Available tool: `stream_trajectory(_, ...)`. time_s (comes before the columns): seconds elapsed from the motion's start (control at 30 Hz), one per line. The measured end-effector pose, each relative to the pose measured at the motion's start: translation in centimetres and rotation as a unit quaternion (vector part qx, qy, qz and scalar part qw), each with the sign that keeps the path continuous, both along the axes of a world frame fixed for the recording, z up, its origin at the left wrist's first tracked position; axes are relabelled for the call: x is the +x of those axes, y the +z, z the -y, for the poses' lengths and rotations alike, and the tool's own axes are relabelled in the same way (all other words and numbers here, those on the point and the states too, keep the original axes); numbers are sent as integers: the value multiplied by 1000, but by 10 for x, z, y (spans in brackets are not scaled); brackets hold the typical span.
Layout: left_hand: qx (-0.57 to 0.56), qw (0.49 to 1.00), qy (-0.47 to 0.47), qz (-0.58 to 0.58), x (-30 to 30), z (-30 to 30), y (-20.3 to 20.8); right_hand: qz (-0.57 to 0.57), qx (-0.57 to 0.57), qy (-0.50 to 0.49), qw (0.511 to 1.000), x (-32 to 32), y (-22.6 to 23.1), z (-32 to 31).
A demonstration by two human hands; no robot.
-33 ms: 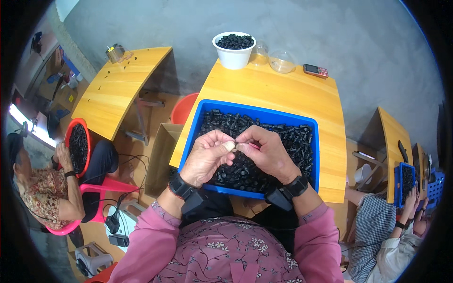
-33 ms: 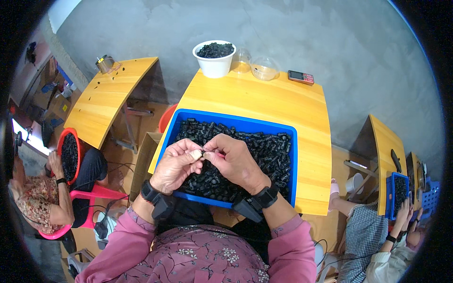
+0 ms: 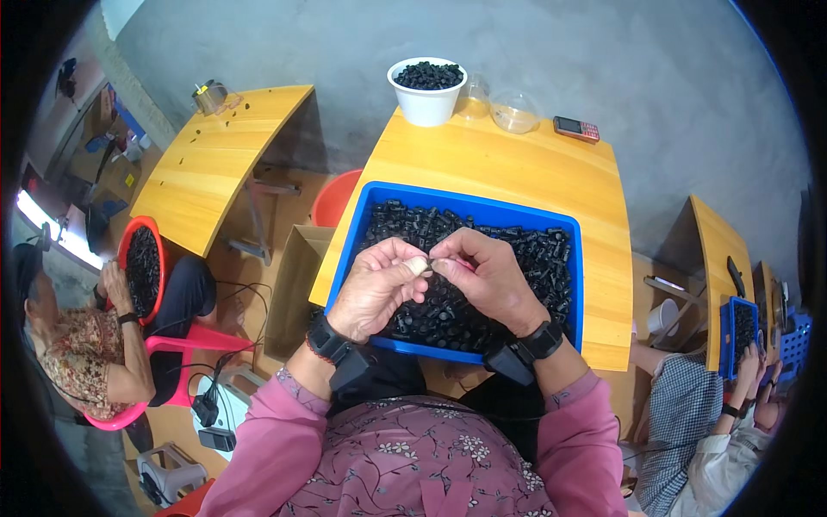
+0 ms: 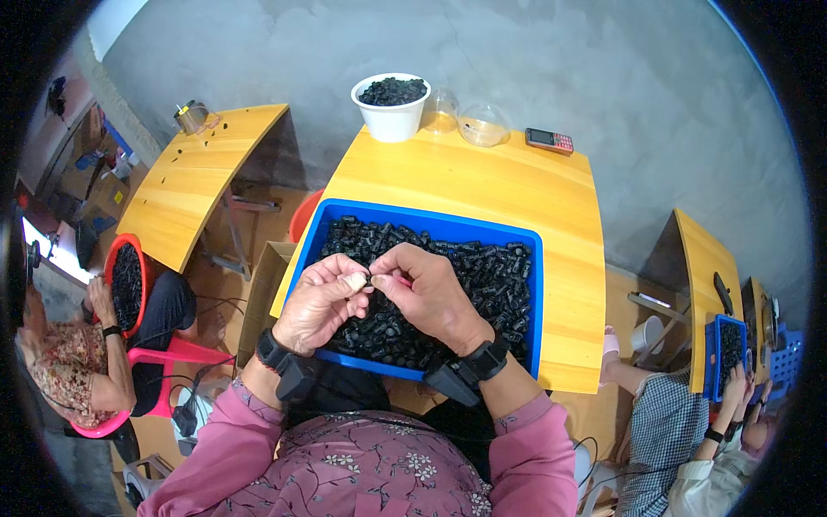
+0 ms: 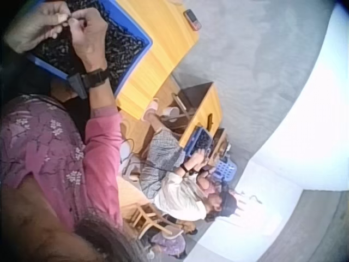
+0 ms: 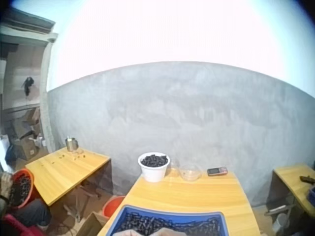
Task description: Assembling small black plastic components by hand at a workstation.
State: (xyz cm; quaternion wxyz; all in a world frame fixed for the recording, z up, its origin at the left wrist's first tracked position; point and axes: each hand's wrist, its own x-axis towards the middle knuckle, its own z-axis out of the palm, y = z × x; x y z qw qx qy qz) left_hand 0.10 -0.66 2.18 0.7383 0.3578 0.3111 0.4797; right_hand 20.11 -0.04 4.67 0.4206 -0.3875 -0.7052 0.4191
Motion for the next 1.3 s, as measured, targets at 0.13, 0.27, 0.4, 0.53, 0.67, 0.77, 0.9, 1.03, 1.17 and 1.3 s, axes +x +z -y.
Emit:
stream_trajectory(0.13,-68,993,9,94,-4,-3,1,-74,-22,-37,996,-2,-3,-3)
stream_trajectory(0.27,-78,989,9,126,-5,-4,0,-27,54,-21,998,-4,-1,-1)
stream_trajectory(0.4,-65,991,-11,119,-6,-3,-3,1,81,-39,996,-8,-3,-1)
stream_trajectory(0.53,-63,993,-20,99,-6,-2,-3,12,76,-36,996,-7,-2,-1)
stream_trajectory(0.67,-61,992,-41,106,-6,-1,-2,14,56,-38,998,-6,1,-1)
stream_trajectory(0.77,-68,990,-52,113,-7,-2,-2,-25,-31,-24,999,-6,3,-1)
stream_trajectory(0.9,-68,990,-56,115,-6,-2,-3,-34,-31,-14,999,-4,3,-1)
stream_trajectory(1.03,-86,988,-72,103,-7,-2,-3,-19,-40,-14,999,-3,1,-2)
stream_trajectory(1.17,-110,983,-73,129,-8,-4,-6,8,52,-28,998,-5,3,1)
stream_trajectory(1.3,-108,979,-69,160,-9,-4,-8,6,127,-43,991,-5,-4,-4)
